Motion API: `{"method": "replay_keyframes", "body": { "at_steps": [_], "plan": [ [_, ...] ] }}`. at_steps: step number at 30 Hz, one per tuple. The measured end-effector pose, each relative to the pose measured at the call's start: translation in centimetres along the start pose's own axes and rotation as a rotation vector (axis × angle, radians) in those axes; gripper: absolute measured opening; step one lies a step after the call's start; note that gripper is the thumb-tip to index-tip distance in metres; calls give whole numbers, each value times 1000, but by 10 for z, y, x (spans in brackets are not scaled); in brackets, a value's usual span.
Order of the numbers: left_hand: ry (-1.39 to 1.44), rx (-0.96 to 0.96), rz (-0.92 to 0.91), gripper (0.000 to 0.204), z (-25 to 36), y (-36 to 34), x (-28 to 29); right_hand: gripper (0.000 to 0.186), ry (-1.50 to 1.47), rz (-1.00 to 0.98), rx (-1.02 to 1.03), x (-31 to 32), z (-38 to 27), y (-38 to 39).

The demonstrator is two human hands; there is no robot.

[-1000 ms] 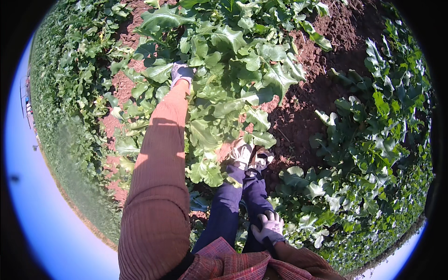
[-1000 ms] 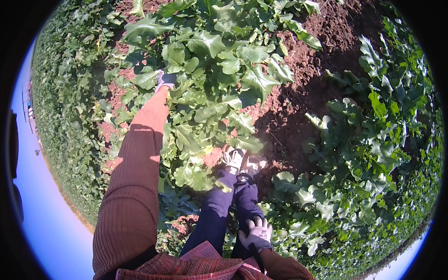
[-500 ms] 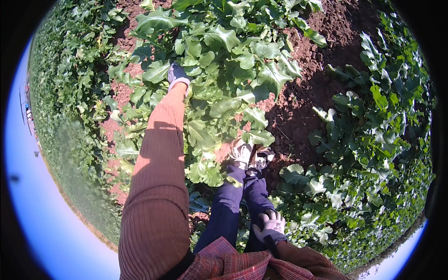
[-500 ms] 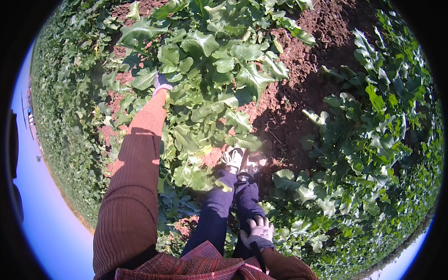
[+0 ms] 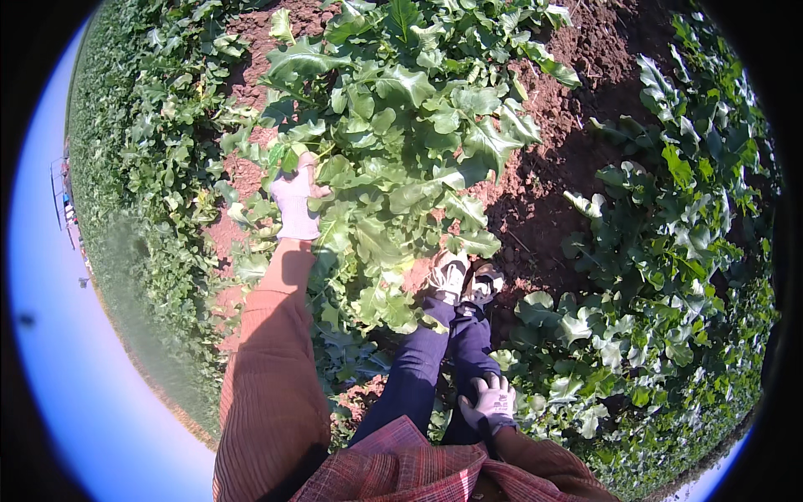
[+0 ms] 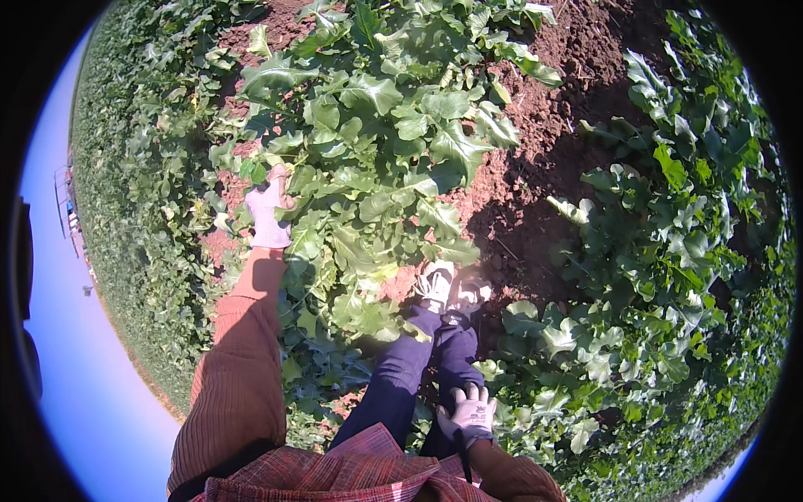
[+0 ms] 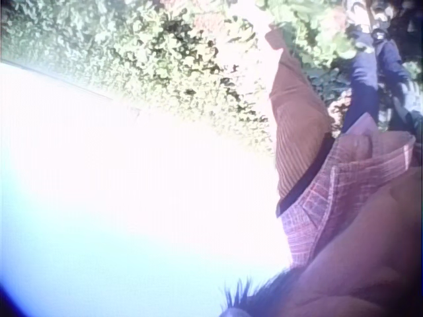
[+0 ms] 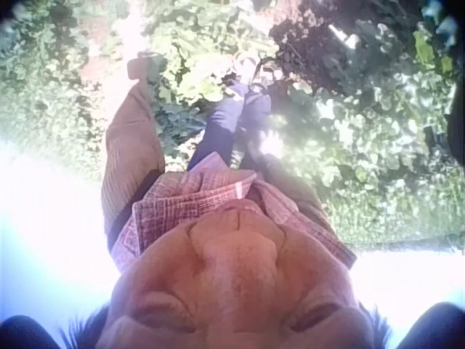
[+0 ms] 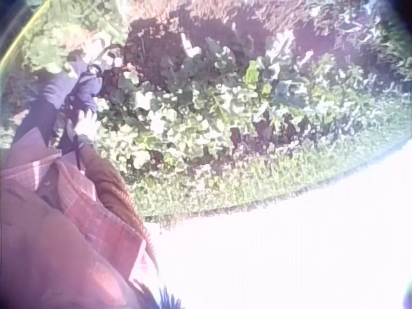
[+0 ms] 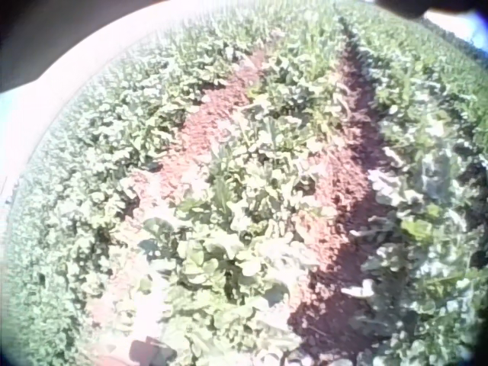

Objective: The person walks through a field of leafy green plants, repeatedly bending to pull weeds from the soil by hand. They move along rows, clearing patches of ground between the crops and gathering the removed weeds in their hands.

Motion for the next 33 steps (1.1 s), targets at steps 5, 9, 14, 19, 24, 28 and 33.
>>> {"method": "replay_keyframes", "body": {
  "at_steps": [5,9,14,19,24,28,33],
  "plan": [
    [-129,-218,-1,21,68,121,35,64,-2,-14,2,4,-9,2],
    [206,-326,-168,10,95,204,2,62,17,47,44,5,-15,8],
    [-356,-940,-643,26,114,306,-78,55,-2,49,19,5,-15,9],
    [-513,-874,-1128,68,58,350,-161,54,-24,50,0,1,-18,10],
    [-1087,-802,-1675,91,-17,355,-107,56,-86,76,-6,-1,-21,12],
    [-1505,-727,-1955,82,-46,350,2,52,-95,166,-5,0,-26,15],
    [-1447,-731,-2096,75,-68,343,75,48,-441,449,16,25,-13,4]
  ]
}}
Point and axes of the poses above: each hand's wrist, its own y-axis away from the middle knuckle, its own x-axis out of the back of the hand, z = x × y, the point moved 4 cm from there along -y, towards the middle knuckle, and after that the axes turned 2 degrees about -y, right-handed, at the moved point
